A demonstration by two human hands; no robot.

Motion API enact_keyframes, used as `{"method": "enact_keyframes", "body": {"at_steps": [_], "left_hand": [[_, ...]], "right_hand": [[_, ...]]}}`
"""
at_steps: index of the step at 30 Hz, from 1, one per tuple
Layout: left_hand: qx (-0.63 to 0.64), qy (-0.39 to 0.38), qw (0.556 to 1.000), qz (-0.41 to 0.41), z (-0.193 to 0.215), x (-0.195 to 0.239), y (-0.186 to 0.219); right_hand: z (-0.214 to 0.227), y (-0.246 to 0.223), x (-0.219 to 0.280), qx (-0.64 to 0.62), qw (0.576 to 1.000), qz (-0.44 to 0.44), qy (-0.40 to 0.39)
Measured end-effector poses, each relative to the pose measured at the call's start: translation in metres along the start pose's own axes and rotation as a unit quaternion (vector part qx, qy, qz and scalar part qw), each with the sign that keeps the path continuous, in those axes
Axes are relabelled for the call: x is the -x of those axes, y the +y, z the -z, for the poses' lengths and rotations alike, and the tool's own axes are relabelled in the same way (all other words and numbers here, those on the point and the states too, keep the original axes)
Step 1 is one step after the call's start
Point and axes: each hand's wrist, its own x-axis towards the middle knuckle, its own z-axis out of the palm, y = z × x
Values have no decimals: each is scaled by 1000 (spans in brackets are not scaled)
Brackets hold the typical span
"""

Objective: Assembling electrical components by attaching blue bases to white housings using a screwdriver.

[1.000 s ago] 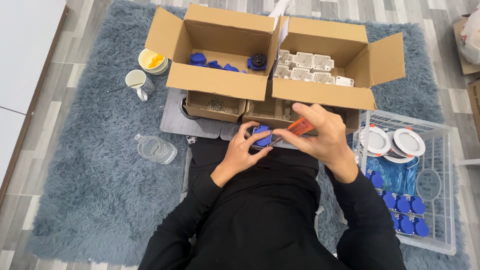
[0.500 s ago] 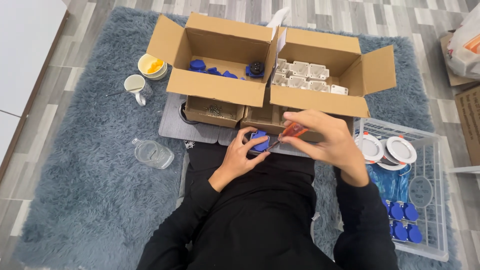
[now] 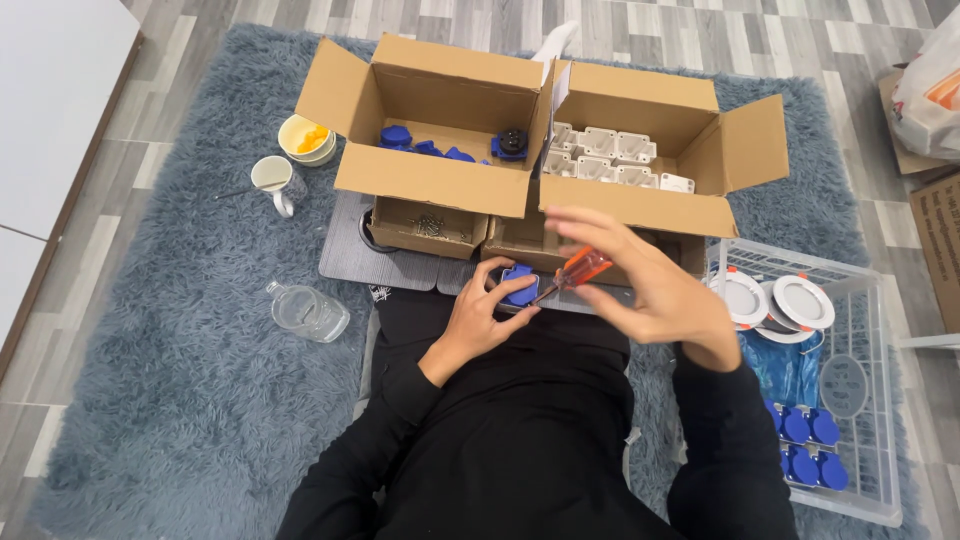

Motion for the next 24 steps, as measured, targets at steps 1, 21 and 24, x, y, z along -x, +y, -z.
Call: {"method": "enact_keyframes", "body": {"at_steps": [1,21,24], "left_hand": [[0,0,1000,0,0,0,1],[3,13,1000,-4,0,-1,2],[3,11,1000,-2,-2,1,-1]], "right_hand": [[2,-1,1,0,1000,0,0],[-24,15,-1,131,984,25,117],[-3,-4,0,-13,1000,-11,-7]]}}
